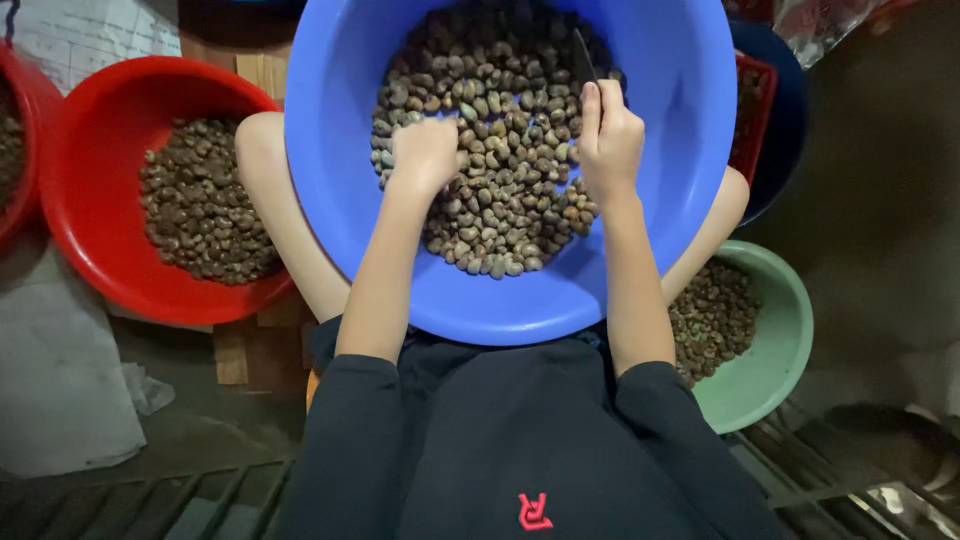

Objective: Peeling or deshelling nuts manually using a small knife

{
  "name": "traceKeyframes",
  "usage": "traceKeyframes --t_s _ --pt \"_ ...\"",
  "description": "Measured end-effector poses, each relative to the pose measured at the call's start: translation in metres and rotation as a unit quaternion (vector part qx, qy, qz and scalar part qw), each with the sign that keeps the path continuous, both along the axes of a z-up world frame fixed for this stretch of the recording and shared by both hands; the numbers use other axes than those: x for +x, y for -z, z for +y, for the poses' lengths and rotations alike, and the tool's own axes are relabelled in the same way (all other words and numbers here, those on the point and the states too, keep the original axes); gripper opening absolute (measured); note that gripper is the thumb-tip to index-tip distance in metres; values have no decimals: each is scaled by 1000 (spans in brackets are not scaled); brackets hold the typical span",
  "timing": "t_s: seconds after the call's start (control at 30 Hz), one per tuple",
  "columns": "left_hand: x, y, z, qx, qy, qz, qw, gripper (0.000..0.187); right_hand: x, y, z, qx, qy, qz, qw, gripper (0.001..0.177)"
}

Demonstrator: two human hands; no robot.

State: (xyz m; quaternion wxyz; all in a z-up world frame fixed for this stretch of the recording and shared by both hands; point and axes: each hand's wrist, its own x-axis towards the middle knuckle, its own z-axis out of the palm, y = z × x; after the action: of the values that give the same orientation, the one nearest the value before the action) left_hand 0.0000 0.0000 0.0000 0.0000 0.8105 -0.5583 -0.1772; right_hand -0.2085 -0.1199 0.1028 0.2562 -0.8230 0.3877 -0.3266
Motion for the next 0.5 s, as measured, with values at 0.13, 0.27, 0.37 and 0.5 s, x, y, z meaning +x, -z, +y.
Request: traceKeyframes --t_s 0.13,0.27,0.37,0.5 --pt "-17 18 0 48 50 -8 998 25 0 -1 -1 -3 -9 -18 1000 17" --pt "-33 9 -7 -1 86 -20 996 13 2 -6 2 40 -13 -29 999 18" --pt "-44 13 -12 -66 115 -32 991 16 3 -6 2 18 -28 -24 999 17" --pt "-55 24 -19 -111 136 -24 984 15 3 -5 3 20 -36 -21 999 16"
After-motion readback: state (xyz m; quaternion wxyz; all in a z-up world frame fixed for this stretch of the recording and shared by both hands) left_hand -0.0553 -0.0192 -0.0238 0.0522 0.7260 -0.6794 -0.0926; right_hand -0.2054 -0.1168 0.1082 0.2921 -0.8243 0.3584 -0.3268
